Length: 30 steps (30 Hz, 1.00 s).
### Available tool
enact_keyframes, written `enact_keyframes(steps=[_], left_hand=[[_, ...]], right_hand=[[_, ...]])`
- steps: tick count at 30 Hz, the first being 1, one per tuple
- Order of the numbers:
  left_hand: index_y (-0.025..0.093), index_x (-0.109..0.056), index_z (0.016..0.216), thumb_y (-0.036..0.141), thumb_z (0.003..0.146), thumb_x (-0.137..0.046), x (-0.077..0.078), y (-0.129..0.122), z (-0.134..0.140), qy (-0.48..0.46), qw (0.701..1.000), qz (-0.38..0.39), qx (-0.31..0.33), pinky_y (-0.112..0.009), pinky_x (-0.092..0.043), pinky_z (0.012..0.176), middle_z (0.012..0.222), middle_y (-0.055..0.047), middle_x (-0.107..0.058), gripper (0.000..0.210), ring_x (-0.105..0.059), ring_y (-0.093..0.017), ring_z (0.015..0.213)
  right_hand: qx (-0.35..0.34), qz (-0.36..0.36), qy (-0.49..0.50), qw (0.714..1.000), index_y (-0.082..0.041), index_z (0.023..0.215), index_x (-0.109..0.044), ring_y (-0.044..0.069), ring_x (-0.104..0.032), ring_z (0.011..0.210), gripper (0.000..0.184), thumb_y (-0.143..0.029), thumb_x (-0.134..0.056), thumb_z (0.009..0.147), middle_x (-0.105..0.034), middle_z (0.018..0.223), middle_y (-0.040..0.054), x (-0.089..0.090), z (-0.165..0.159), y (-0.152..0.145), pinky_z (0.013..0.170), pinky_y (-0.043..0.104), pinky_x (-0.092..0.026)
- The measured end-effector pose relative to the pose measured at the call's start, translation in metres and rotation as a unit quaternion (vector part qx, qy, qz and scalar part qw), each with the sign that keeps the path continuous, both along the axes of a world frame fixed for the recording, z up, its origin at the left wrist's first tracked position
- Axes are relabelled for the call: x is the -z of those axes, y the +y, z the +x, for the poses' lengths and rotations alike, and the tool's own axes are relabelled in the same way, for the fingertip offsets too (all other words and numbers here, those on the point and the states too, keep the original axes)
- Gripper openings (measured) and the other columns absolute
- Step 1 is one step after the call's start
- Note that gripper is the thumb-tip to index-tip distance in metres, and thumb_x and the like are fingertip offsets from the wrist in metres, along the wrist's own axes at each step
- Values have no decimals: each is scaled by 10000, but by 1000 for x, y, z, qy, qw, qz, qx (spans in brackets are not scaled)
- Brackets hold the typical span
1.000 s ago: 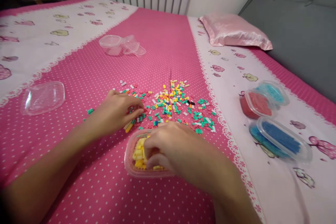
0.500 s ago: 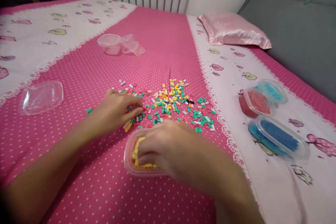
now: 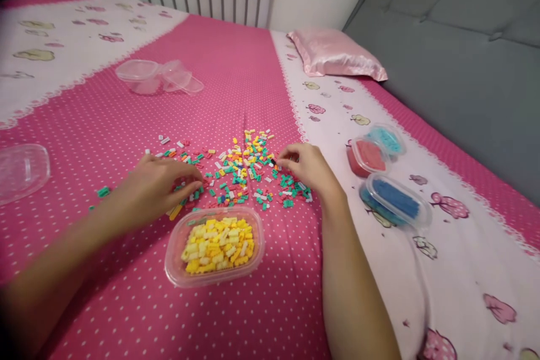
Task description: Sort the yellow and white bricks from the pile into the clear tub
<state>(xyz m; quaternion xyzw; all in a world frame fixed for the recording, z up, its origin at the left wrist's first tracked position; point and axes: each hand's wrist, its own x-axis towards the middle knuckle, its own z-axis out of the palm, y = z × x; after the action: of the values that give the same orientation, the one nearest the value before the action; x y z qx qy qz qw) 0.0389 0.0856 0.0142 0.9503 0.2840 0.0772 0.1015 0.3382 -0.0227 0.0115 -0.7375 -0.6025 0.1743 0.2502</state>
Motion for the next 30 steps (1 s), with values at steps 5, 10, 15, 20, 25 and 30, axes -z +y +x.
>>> enact_keyframes(steps=[5, 10, 15, 20, 25, 30], left_hand=[[252, -713, 947, 391, 979, -505, 3, 3, 0, 3, 1000, 6, 7, -410, -339, 851, 902, -7, -774, 253, -696, -245, 864], [254, -716, 939, 405, 977, -491, 2, 2, 0, 4, 1000, 6, 4, -410, -346, 853, 888, -15, -773, 274, -693, -240, 842], [240, -723, 942, 419, 979, -460, -2, 6, -3, 7, 1000, 1, -2, -366, -387, 793, 854, -29, -765, 321, -687, -224, 784], [224, -741, 927, 459, 925, -493, -18, 24, -22, -9, 997, -29, -68, -301, -376, 651, 805, -29, -744, 342, -630, -189, 680], [235, -687, 777, 496, 907, -541, -29, 26, -40, 109, 966, -231, 40, -256, -370, 562, 687, 19, -684, 326, -594, -150, 627], [237, -644, 736, 381, 833, -694, -26, 6, -34, 164, 961, -222, 22, -249, -339, 514, 659, 43, -665, 181, -565, -136, 581]], right_hand=[[-122, -132, 14, 984, -202, 766, -762, 146, -666, 662, 23, -222, -752, 762, -748, 735, 12, -29, -14, -17, 631, 253, -476], [-116, -159, -41, 980, -195, 762, -760, 145, -644, 670, 81, -122, -758, 726, -741, 734, 23, -20, -29, -10, 623, 259, -434], [-103, -162, -63, 979, -192, 722, -715, 120, -601, 617, 95, -111, -759, 701, -701, 673, -11, -4, -33, -3, 598, 250, -396], [-131, -172, -33, 976, -193, 724, -681, 110, -596, 601, 101, -93, -679, 737, -669, 637, -32, -6, -37, -5, 570, 234, -391], [-140, -165, -18, 976, -197, 712, -661, 122, -604, 631, 81, -125, -680, 746, -682, 673, -21, -8, -42, -6, 589, 251, -394], [-147, -168, -4, 975, -201, 707, -622, 111, -553, 582, 125, -79, -643, 718, -630, 625, -40, -5, -46, -6, 563, 249, -369]])
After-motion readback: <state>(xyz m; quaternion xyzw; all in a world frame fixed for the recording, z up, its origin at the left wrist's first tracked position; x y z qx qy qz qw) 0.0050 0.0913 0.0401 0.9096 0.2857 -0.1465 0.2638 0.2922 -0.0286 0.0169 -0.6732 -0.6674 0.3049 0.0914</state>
